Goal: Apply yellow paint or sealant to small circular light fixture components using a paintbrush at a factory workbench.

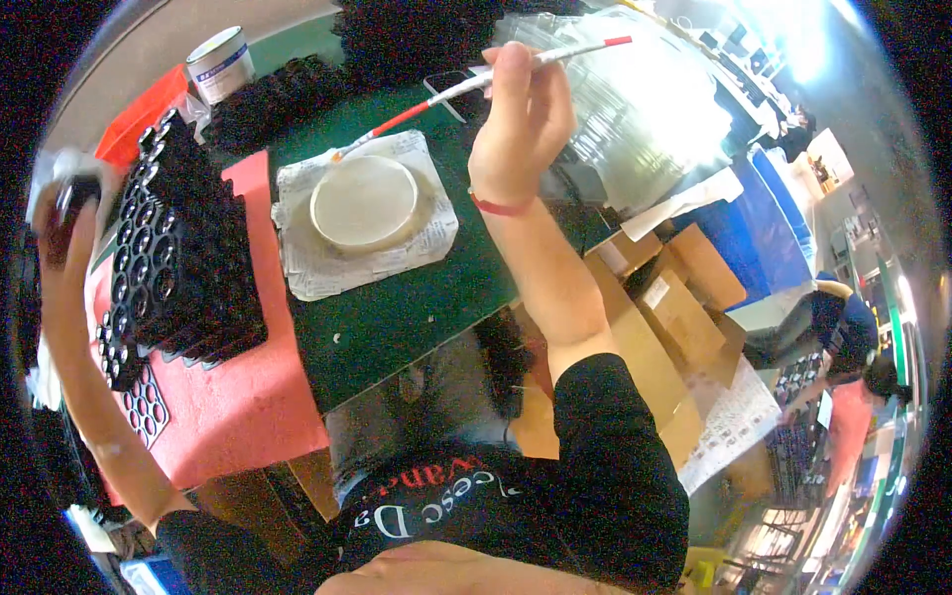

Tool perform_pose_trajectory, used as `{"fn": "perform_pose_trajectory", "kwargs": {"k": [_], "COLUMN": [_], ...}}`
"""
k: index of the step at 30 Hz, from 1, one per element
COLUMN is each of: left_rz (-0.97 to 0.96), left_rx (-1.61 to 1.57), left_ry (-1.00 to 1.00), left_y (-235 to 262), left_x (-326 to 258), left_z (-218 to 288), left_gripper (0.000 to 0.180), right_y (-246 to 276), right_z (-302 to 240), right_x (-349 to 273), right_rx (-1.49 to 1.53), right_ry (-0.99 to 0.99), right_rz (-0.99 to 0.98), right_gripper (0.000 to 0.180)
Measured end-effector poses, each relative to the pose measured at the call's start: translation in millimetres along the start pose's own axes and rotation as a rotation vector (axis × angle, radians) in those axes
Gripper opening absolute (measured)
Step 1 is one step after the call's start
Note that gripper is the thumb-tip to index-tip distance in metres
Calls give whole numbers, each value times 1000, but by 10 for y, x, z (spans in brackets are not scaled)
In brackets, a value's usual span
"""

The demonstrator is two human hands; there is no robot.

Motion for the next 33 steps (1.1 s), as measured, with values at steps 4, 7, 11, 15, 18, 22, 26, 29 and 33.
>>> {"fn": "perform_pose_trajectory", "kwargs": {"k": [4, 7, 11, 15, 18, 22, 26, 29, 33], "left_rz": [-203, -595, -640, -516, -401, -431, -401, -353, -327], "left_rx": [-338, -485, -462, -652, -940, -906, -958, -991, -999], "left_ry": [-180, -165, 4, 374, 728, 777, 809, 830, 818], "left_y": [-249, -951, -1263, -1277, -1304, -1246, -1260, -1270, -1313], "left_x": [-520, -956, -1328, -1492, -1669, -1622, -1631, -1678, -1704], "left_z": [1128, 1143, 824, 556, 416, 408, 422, 385, 361], "left_gripper": [31, 32, 32, 26, 24, 24, 25, 25, 25], "right_y": [-191, -13, 17, 32, 9, -15, -177, -344, -424], "right_z": [64, 193, 272, 345, 423, 423, 188, 189, 211], "right_x": [10, 75, 151, 171, 174, 128, 67, -95, -159], "right_rx": [124, 139, 68, 248, 433, 373, -67, -249, -265], "right_ry": [-66, -128, -104, -193, -286, -332, -74, -59, -49], "right_rz": [-42, -11, 30, 1, -77, -83, -65, -205, -371], "right_gripper": [15, 16, 22, 20, 16, 18, 18, 20, 20]}}
Point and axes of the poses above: each hand's wrist, its own x-axis towards the middle knuckle, its own y-axis out of the back of the hand, z = x × y, the point moved 8 cm from there along x, towards the middle knuckle, and after that the axes turned 13 degrees about -y, right-handed, at the moved point
